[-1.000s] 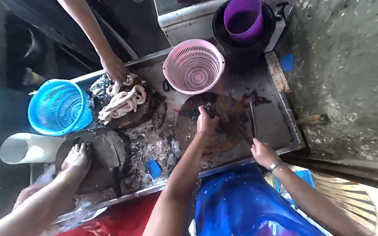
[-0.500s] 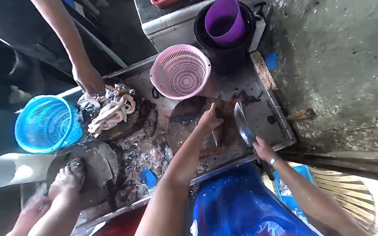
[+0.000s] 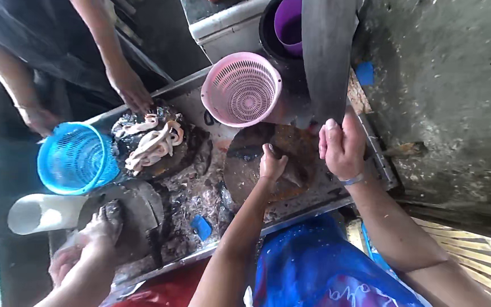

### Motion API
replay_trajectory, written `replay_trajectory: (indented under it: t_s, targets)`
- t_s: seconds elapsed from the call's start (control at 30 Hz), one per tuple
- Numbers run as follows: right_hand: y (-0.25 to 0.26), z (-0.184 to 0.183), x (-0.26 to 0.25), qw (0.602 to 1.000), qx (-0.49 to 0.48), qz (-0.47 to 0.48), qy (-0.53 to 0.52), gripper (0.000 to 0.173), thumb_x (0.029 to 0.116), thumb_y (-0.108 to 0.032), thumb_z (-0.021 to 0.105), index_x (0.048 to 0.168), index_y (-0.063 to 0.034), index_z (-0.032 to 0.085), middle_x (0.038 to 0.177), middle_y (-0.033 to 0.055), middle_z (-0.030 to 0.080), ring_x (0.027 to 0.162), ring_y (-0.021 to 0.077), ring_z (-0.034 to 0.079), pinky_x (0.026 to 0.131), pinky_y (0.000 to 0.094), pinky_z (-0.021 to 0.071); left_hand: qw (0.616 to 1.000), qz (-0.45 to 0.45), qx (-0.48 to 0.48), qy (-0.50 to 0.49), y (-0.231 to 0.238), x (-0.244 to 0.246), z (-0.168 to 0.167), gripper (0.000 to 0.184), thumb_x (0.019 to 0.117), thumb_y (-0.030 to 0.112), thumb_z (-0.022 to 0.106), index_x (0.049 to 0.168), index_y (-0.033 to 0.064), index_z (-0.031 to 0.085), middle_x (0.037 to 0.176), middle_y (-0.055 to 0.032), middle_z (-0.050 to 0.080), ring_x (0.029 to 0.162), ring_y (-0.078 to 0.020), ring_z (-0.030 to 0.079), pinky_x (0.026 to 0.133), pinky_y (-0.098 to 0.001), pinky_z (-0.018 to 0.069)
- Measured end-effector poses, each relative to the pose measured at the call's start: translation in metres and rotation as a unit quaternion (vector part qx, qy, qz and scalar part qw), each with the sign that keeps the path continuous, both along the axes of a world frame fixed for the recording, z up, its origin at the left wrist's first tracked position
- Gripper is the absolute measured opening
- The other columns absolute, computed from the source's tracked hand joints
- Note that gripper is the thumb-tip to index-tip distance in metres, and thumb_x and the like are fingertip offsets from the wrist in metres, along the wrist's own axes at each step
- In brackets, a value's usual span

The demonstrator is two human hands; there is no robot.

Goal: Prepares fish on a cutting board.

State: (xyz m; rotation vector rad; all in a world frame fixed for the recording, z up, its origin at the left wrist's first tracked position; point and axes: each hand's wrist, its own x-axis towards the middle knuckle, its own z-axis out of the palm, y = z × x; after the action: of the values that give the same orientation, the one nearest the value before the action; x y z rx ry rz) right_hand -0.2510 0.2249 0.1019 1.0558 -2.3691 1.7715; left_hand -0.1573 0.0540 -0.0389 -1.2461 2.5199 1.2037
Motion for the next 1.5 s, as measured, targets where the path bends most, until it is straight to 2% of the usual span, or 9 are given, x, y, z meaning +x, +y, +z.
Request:
replay_trajectory:
  t_s: [0.2,0.37,0.53,0.73,0.9,1.07,1.27,1.43,1.5]
  targets:
    - [0.022,-0.106,0.037,0.863,0.462,0.089,-0.183,0.034,0.1098,-0.024,0.043,0.134,-0.0039,0.054,0.102,0.024,0.07,0.1,0.0417,0.071,0.087,0.0618,0.0552,0.999,-0.022,0.021,0.018,-0.001,0.004,-0.002,0.074,0.0891,0.029,0.076,0.147,0.0049,0.036,0.115,-0.0219,0.069,0.108,-0.0371,0.07,0.094,-0.058,0.0557]
    - [0.028,-0.08,0.054,0.952,0.305,-0.011,-0.026,0.037,0.107,-0.025,0.044,0.121,0.0053,0.061,0.074,0.0159,0.065,0.066,0.0311,0.068,0.061,0.0507,0.0577,0.998,-0.011,0.042,0.04,0.004,0.014,0.0,0.073,0.0894,0.026,0.075,0.147,0.0029,0.036,0.116,-0.0227,0.068,0.109,-0.0371,0.069,0.094,-0.0571,0.0556]
    - [0.039,-0.107,0.062,0.823,0.523,0.11,-0.195,0.039,0.1101,-0.026,0.04,0.138,-0.0027,0.055,0.112,0.0229,0.071,0.11,0.0384,0.069,0.097,0.0569,0.0534,0.998,-0.004,0.042,0.048,0.011,0.026,0.002,0.073,0.0905,0.026,0.074,0.147,0.0022,0.035,0.119,-0.023,0.067,0.111,-0.0365,0.068,0.097,-0.0553,0.0548]
    - [0.053,-0.078,0.086,0.945,0.326,-0.004,-0.025,0.032,0.105,-0.02,0.047,0.114,0.0063,0.063,0.073,0.0164,0.064,0.066,0.0303,0.067,0.063,0.048,0.058,0.997,0.01,0.033,0.075,0.017,0.042,-0.007,0.075,0.0892,0.025,0.075,0.148,0.0009,0.034,0.117,-0.0231,0.068,0.109,-0.0357,0.07,0.096,-0.0537,0.0557]
    - [0.061,-0.099,0.088,0.805,0.549,0.12,-0.19,0.039,0.1106,-0.027,0.037,0.137,-0.004,0.054,0.106,0.0218,0.071,0.105,0.0378,0.07,0.091,0.0561,0.055,0.997,0.011,0.028,0.073,0.02,0.048,-0.004,0.075,0.09,0.023,0.076,0.147,0.0003,0.034,0.119,-0.0239,0.067,0.111,-0.0355,0.068,0.098,-0.0528,0.0546]
    - [0.071,-0.08,0.103,0.934,0.355,0.025,-0.021,0.033,0.1045,-0.021,0.045,0.115,0.0055,0.063,0.073,0.0152,0.065,0.067,0.03,0.068,0.063,0.0473,0.0589,0.996,0.029,0.023,0.08,0.026,0.055,-0.009,0.077,0.0886,0.024,0.076,0.147,-0.0001,0.033,0.12,-0.0229,0.067,0.112,-0.0342,0.068,0.099,-0.0523,0.0548]
    - [0.095,-0.091,0.098,0.788,0.561,0.138,-0.212,0.046,0.1106,-0.028,0.038,0.148,-0.0036,0.049,0.115,0.0227,0.07,0.111,0.0387,0.069,0.097,0.0566,0.0529,0.999,0.043,0.003,0.022,0.001,0.075,0.011,0.074,0.0892,0.035,0.079,0.147,0.0069,0.042,0.11,-0.0209,0.071,0.102,-0.0365,0.072,0.091,-0.0588,0.0567]
    - [0.123,-0.096,0.037,0.793,0.488,0.091,-0.353,0.037,0.1118,-0.029,0.041,0.134,-0.0043,0.057,0.084,0.0143,0.059,0.06,0.0224,0.058,0.056,0.0406,0.0528,0.948,-0.236,-0.046,-0.21,-0.056,0.068,0.037,0.062,0.0747,0.048,0.086,0.129,0.0232,0.068,0.116,-0.0169,0.073,0.108,-0.0423,0.069,0.088,-0.073,0.0519]
    - [0.125,-0.105,0.014,0.821,0.454,-0.035,-0.345,0.038,0.1117,-0.027,0.039,0.135,-0.0008,0.054,0.087,0.0221,0.065,0.062,0.031,0.065,0.061,0.0509,0.0575,0.899,-0.329,-0.044,-0.286,-0.047,0.047,0.051,0.058,0.0748,0.045,0.087,0.125,0.0195,0.071,0.118,-0.0185,0.071,0.11,-0.0442,0.067,0.088,-0.0751,0.0489]
